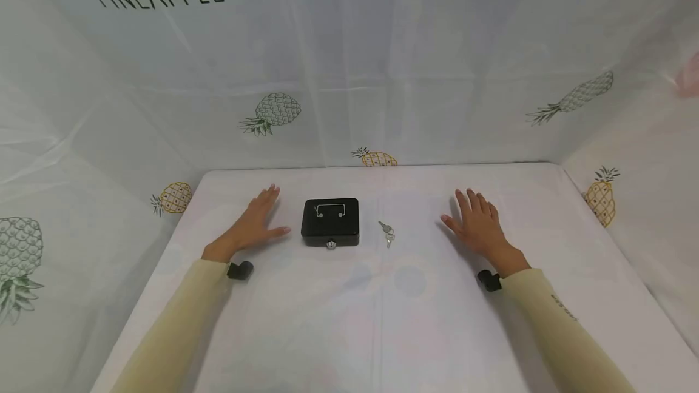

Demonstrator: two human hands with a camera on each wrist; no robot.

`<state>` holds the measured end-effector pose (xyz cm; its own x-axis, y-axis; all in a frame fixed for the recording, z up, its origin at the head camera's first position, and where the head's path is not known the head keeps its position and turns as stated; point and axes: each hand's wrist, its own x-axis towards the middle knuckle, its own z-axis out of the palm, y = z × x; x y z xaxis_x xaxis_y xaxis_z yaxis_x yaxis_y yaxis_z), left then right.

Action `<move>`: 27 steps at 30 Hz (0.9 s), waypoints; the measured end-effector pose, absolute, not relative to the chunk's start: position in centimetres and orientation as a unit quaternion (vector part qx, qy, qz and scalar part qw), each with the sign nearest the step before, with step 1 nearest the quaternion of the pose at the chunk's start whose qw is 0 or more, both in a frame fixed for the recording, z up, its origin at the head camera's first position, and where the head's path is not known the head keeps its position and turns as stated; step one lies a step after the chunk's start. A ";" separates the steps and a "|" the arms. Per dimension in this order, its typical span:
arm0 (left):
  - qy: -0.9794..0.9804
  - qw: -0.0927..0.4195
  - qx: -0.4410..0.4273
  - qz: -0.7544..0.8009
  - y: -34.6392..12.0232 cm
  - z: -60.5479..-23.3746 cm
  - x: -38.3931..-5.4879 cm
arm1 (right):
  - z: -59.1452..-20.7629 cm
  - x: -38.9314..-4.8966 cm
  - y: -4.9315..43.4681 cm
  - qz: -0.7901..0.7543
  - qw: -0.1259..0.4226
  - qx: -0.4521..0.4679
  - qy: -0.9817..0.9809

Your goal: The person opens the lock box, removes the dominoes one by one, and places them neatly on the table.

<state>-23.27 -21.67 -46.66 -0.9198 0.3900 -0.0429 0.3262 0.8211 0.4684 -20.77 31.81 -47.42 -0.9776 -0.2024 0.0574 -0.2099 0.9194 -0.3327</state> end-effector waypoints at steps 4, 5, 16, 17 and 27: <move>0.944 0.072 0.211 0.242 -21.2 -46.7 -22.9 | -47.5 -20.3 30.3 0.167 0.015 0.122 -0.978; 0.942 0.074 0.214 0.247 -21.0 -46.8 -22.8 | -47.6 -20.2 30.0 0.167 0.015 0.126 -0.978; 0.905 0.093 0.213 0.356 -18.0 -46.8 -21.4 | -47.6 -19.0 25.8 0.154 0.027 0.149 -0.976; 0.901 0.092 0.215 0.366 -17.8 -46.8 -21.3 | -47.5 -18.9 25.3 0.150 0.030 0.152 -0.977; 0.844 0.092 0.235 0.474 -16.4 -47.8 -21.6 | -47.2 -18.3 21.6 0.166 0.074 0.171 -0.968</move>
<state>-21.55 -16.45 -47.79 -0.8724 0.4841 0.0676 0.3097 0.4404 0.8427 -18.31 21.55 -47.19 -0.9306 -0.3070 0.1993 -0.3559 0.8862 -0.2966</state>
